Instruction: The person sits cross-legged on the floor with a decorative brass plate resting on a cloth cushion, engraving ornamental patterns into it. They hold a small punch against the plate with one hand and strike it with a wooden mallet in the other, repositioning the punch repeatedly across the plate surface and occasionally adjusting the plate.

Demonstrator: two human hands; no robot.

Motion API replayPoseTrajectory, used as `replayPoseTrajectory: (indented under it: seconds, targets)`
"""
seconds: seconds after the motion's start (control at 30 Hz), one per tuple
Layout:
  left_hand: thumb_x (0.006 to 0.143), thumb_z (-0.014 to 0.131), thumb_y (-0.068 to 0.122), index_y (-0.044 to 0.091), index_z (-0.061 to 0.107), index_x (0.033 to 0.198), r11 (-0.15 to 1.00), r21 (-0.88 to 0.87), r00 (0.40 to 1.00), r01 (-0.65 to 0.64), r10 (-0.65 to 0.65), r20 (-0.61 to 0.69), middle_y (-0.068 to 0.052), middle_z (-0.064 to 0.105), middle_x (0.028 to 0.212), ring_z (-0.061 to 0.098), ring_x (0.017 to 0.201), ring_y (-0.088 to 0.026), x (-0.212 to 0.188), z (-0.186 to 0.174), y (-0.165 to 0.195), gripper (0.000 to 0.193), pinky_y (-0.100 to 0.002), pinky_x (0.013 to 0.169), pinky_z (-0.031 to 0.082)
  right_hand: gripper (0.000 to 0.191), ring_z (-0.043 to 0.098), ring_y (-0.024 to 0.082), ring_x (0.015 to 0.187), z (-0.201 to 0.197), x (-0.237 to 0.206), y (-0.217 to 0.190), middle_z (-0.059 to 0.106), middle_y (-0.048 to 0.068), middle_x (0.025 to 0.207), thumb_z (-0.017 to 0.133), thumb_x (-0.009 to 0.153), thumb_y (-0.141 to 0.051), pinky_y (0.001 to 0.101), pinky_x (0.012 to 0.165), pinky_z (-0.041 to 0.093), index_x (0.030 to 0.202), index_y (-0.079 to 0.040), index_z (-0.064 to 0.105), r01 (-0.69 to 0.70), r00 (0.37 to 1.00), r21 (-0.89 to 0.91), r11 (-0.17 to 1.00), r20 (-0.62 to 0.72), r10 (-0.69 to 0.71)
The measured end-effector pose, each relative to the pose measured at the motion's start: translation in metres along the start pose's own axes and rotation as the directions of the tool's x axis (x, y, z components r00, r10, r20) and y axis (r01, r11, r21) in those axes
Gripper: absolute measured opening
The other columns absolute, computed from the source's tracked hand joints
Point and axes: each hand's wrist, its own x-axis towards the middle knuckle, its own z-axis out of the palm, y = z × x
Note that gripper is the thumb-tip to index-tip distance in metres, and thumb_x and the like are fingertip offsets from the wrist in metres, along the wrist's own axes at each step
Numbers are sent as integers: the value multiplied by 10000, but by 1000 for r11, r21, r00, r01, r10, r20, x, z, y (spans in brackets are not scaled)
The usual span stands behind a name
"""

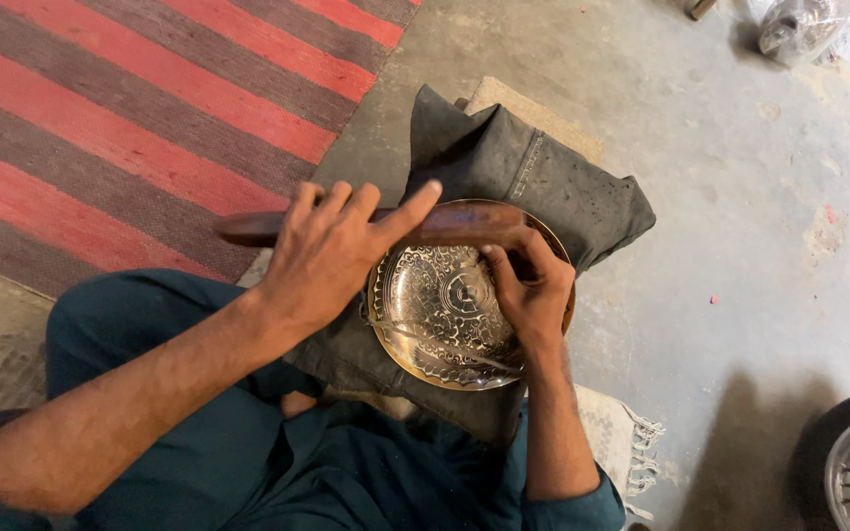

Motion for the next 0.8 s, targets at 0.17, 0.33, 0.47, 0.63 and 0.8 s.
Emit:
replayPoseTrajectory:
  seconds: [0.17,0.33,0.47,0.63,0.8]
  targets:
    - [1019,604,50,284,392,1613,1000,-7,1000,25,-25,10,-18,544,886,559,813,-201,-2,2,-1,673,-400,764,432,206,702,93,830,-1,-2,0,759,50,933,778,936,-20,241,763,557,1124,-30,696,-57,998,-26,998,3,57]
    - [1027,617,83,267,380,1609,996,-84,999,27,-29,-18,-36,541,894,558,811,-223,-2,6,-1,655,-421,754,425,214,692,93,792,-2,-3,1,753,50,900,786,931,-47,247,742,547,1129,-39,704,-73,997,-87,994,3,73]
    - [1031,619,66,262,381,1607,998,-52,1000,25,-25,-10,-37,545,904,558,812,-229,-2,8,-1,653,-428,750,423,207,684,93,792,-3,-5,2,755,55,895,780,938,-48,249,744,545,1134,-39,713,-91,996,-62,994,12,92]
    - [1001,604,39,240,349,1623,993,-115,999,35,-35,-1,-36,557,947,564,857,-232,-1,12,-4,702,-433,781,425,259,693,83,816,-2,-4,6,768,58,922,793,932,-55,244,759,553,1165,-16,688,-95,996,-67,993,-9,94]
    - [940,617,92,177,290,1629,924,-381,994,38,-75,-84,-60,567,1036,568,940,-245,-2,18,-2,767,-417,814,417,290,719,99,880,-3,-3,6,773,85,993,784,940,-32,247,801,558,1206,-5,673,-18,1000,-84,996,-9,17]
